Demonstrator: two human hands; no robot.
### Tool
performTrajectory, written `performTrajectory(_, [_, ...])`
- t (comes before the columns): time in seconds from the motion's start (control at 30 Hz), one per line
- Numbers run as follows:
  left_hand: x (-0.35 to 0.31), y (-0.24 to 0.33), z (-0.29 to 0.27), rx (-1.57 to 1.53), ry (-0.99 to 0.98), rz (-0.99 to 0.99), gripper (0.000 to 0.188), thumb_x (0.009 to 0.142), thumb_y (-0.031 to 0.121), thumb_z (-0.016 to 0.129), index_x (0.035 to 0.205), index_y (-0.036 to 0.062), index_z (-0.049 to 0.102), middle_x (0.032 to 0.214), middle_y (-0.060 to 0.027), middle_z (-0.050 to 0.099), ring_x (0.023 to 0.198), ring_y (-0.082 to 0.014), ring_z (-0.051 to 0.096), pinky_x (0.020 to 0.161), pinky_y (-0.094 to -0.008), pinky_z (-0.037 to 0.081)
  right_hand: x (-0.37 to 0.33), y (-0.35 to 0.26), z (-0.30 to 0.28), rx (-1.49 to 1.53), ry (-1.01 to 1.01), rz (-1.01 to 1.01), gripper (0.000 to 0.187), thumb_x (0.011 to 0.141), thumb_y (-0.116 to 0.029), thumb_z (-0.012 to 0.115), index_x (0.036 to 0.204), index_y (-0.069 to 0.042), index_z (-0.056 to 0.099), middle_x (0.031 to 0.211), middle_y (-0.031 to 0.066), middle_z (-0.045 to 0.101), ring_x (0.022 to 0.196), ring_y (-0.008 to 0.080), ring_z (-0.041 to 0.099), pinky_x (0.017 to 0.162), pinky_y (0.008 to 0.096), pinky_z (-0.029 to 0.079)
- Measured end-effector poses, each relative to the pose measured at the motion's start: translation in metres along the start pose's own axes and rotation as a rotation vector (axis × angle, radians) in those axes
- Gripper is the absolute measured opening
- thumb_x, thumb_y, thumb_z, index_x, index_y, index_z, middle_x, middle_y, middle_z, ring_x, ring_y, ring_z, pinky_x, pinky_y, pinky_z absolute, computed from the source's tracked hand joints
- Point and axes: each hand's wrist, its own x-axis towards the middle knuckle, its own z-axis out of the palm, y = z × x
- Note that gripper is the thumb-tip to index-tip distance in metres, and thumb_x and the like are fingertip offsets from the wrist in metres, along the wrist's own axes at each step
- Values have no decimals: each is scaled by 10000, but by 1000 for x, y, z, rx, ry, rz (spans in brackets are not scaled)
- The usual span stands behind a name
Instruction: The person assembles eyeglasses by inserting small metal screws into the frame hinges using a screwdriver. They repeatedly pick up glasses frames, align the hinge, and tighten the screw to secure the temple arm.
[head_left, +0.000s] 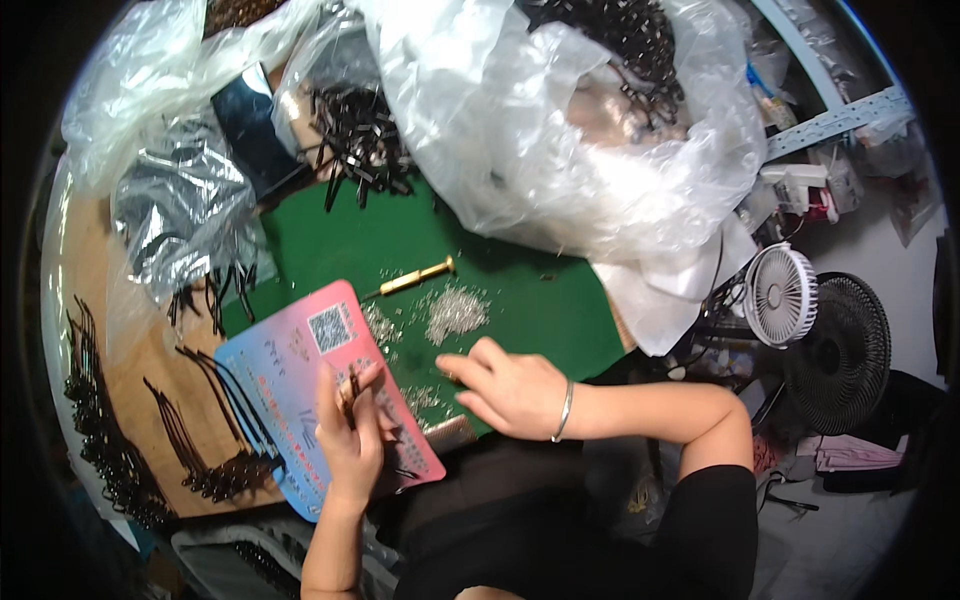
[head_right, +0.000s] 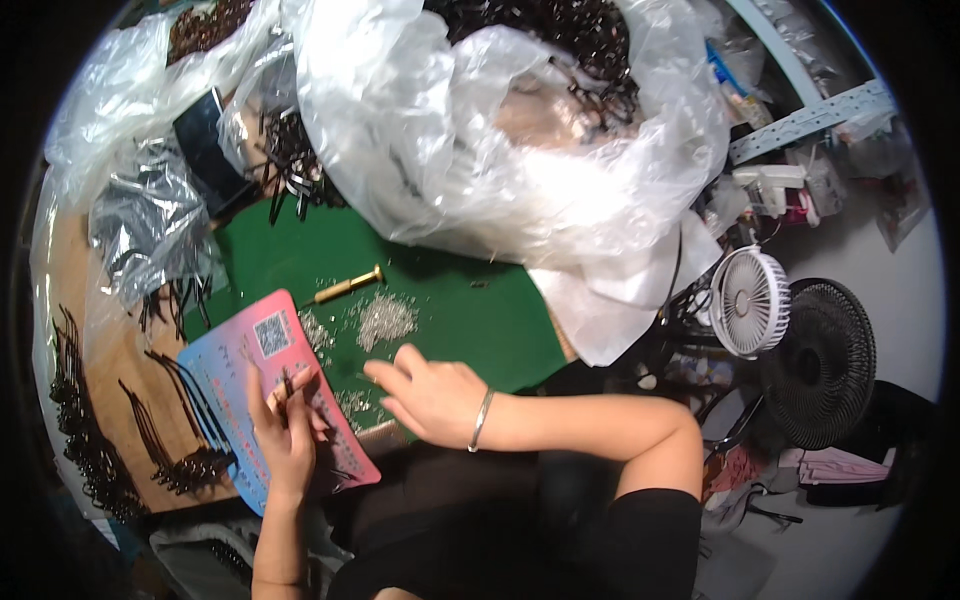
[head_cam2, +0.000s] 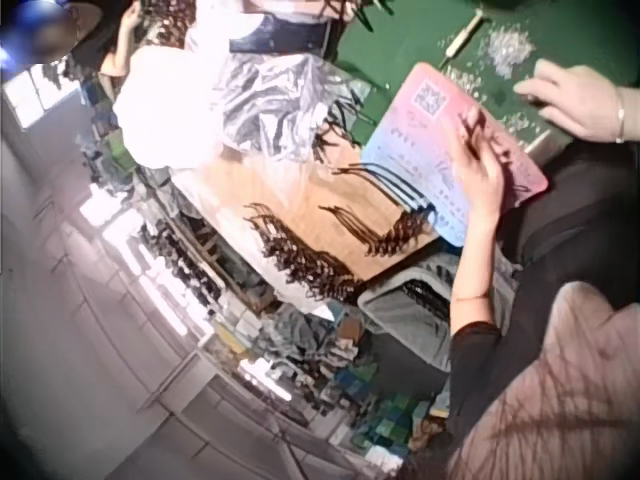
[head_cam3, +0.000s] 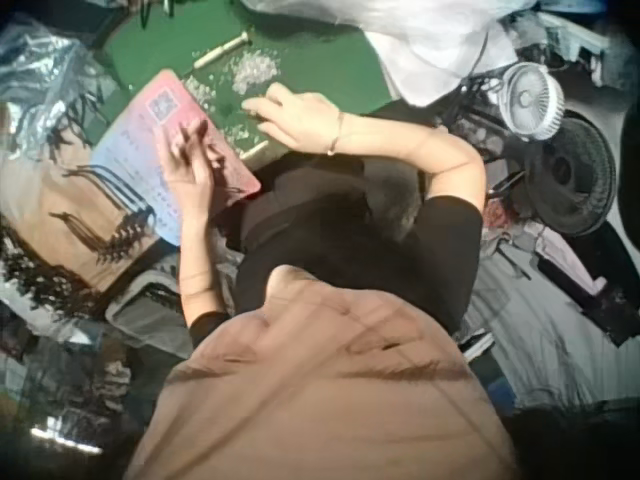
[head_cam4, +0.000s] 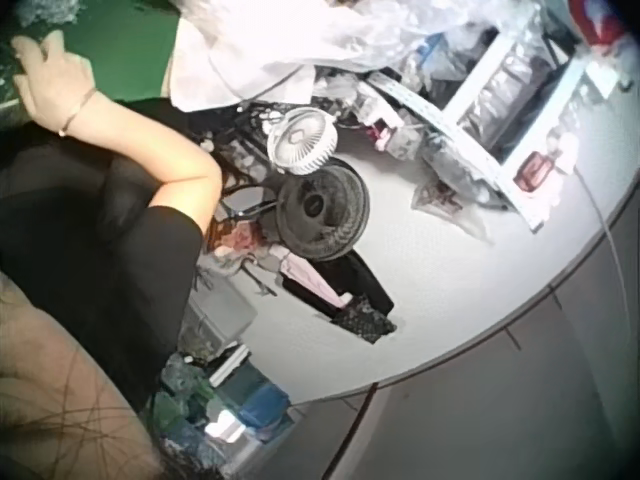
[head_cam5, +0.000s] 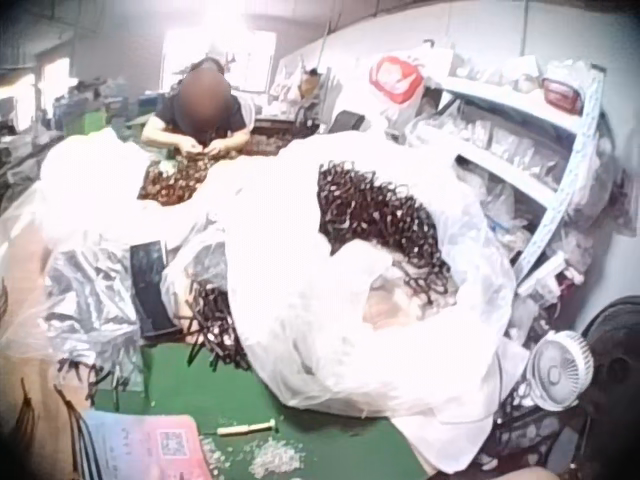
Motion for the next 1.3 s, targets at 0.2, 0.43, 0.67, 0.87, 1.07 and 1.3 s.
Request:
performTrajectory(0.2, [11, 1, -11, 362, -193, 235, 124, 821, -50, 569, 911, -32, 654, 828, -99, 659, 596, -109, 609, 520, -224, 480, -1, 17, -15, 359, -130, 143, 303, 890, -238, 511, 1127, -51, 492, 974, 178, 536, 843, 351, 583, 757, 399, 488])
performTrajectory(0.43, [0, 24, -37, -621, -292, -278, 579, 852, 237, 578, 1306, -65, 383, 1195, -210, 546, 1061, -268, 574, 884, -370, 467, 35, 71, -158, 160, 410, 523, 329, 811, -343, 637, 882, -24, 605, 795, 104, 625, 736, 175, 591, 698, 314, 473])
performTrajectory(0.67, [-8, 18, -50, -628, -152, -454, 475, 735, -137, 485, 1203, -72, 442, 1137, -232, 552, 1047, -316, 572, 947, -413, 447, 75, 233, -241, -557, 809, 796, 238, 717, -200, 580, 826, 5, 633, 798, 194, 652, 756, 310, 644, 701, 371, 499])
performTrajectory(0.87, [11, 21, -19, -202, -10, -437, 69, 848, -6, 614, 903, -34, 584, 736, -89, 640, 678, -144, 642, 634, -254, 528, 72, 268, -230, -403, 518, 1020, 296, 728, -252, 585, 741, 40, 632, 603, 162, 623, 530, 255, 629, 547, 352, 504])
performTrajectory(1.07, [7, 29, -25, 124, -120, -381, 137, 921, 93, 526, 867, -22, 577, 698, -68, 635, 612, -94, 605, 564, -218, 488, 36, 171, -199, 169, 808, 782, 232, 773, -237, 645, 743, -10, 604, 601, 66, 607, 524, 146, 567, 525, 297, 450])
performTrajectory(1.3, [8, 22, -13, 584, 3, 180, 92, 856, 9, 546, 911, -41, 600, 821, -169, 598, 687, -279, 591, 627, -314, 470, 43, 151, -211, 198, 1331, 244, 155, 811, -158, 660, 770, -34, 576, 605, -8, 550, 443, 51, 484, 396, 231, 371])
